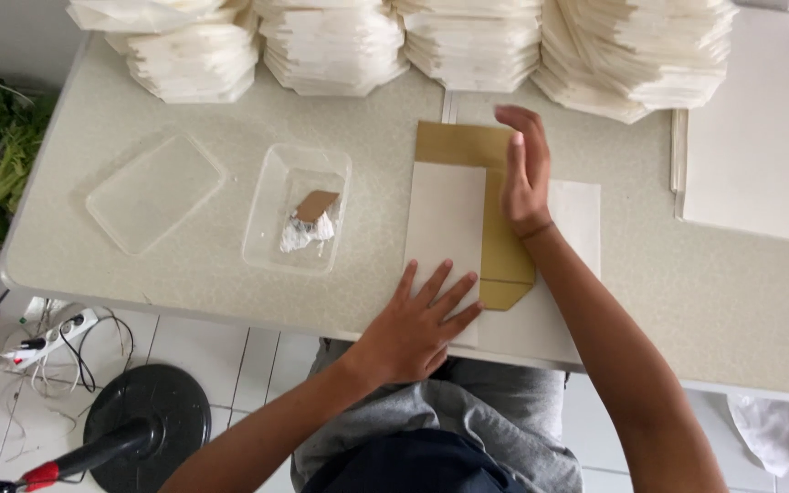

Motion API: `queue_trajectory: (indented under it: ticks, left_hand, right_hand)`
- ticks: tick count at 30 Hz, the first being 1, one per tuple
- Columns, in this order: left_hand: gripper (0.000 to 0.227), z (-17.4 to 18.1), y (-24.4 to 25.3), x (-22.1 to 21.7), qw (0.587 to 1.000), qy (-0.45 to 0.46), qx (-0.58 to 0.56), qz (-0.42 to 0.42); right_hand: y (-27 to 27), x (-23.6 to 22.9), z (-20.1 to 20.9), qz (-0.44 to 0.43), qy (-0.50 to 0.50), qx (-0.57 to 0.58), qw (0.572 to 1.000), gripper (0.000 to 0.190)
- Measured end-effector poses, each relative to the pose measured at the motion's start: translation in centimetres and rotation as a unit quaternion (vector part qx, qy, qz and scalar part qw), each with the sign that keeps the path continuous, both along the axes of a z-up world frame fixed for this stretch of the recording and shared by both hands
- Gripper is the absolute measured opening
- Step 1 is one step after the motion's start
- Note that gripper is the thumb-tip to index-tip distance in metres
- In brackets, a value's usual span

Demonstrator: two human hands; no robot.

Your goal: The person folds a white sheet of paper over a small cardboard template on a table. They smooth the paper with their hands, fold the sides over the template, and press down to crease the folds.

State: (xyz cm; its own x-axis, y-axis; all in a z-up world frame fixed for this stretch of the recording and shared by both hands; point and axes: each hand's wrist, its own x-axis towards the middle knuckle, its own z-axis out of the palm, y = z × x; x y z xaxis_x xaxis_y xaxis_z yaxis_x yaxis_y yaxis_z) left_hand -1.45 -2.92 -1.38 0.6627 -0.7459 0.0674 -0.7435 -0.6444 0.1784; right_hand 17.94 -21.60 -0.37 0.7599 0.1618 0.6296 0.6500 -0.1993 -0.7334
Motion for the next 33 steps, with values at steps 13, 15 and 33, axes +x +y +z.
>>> queue_trajectory:
  ticks: [13,15,33]
  left_hand:
    - [0.063,0.3,0.6,0.5,0.995,0.044,-0.091,-0.013]
    - [0.054,0.5,0.3,2.3,0.995,0.030,-0.099,-0.006]
    - [0.094,0.0,-0.3,7.0,0.995,0.086,0.010,0.049]
  right_hand:
    - [-3.3,-7.6,-2.3,-0.037,0.050,-0.484,0.873,0.061]
    - [-3.8,-7.0,-3.1,-0.038,0.035,-0.484,0.873,0.061]
    - [-3.5,-7.7,-1.8,-0.016,0.068,-0.450,0.890,0.055]
